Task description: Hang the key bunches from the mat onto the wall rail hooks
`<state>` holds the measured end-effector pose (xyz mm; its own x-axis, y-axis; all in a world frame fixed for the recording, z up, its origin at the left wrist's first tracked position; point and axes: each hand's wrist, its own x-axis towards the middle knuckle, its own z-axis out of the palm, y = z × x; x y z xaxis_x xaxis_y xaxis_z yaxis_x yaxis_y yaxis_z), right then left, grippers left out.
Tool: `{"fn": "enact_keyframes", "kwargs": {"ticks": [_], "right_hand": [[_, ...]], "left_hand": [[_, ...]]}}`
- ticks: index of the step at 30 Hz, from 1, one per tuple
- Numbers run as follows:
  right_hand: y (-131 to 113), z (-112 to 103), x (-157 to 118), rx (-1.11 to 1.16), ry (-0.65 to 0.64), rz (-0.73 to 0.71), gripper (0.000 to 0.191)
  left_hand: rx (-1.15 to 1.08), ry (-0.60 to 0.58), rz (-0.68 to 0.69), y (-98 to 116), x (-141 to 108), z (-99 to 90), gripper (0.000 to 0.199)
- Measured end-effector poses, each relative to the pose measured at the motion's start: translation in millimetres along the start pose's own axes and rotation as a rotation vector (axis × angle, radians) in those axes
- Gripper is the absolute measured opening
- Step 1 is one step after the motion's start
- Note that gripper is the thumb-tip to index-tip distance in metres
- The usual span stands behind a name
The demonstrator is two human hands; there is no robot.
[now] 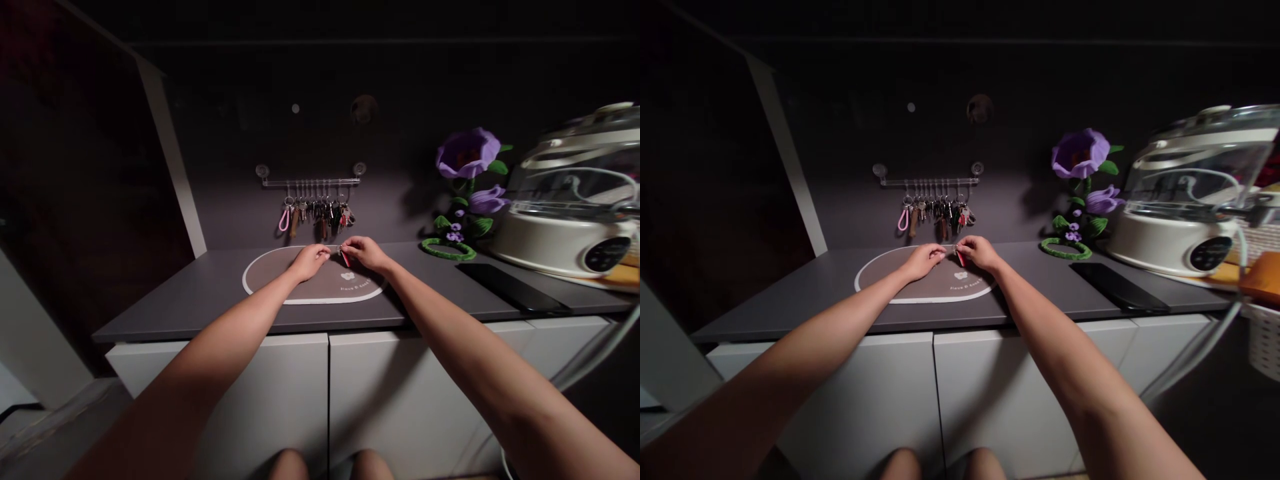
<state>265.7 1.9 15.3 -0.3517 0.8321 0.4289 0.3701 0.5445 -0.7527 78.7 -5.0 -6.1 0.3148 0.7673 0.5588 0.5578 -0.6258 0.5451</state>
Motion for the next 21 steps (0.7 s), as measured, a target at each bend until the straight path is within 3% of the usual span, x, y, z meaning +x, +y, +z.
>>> {"fn": "enact_keyframes", "kwargs": {"ticks": [7, 21], "right_hand": [[2, -1, 5, 0.067, 0.179, -0.066, 0.026], [-9, -10, 23, 0.489, 0.346, 0.014, 0.032]], "left_hand": [[-0.082, 0.016, -0.031, 1, 0, 0.0, 0.018], [-0.237, 0.002, -0.092, -7, 1, 7.0, 0.015]]}}
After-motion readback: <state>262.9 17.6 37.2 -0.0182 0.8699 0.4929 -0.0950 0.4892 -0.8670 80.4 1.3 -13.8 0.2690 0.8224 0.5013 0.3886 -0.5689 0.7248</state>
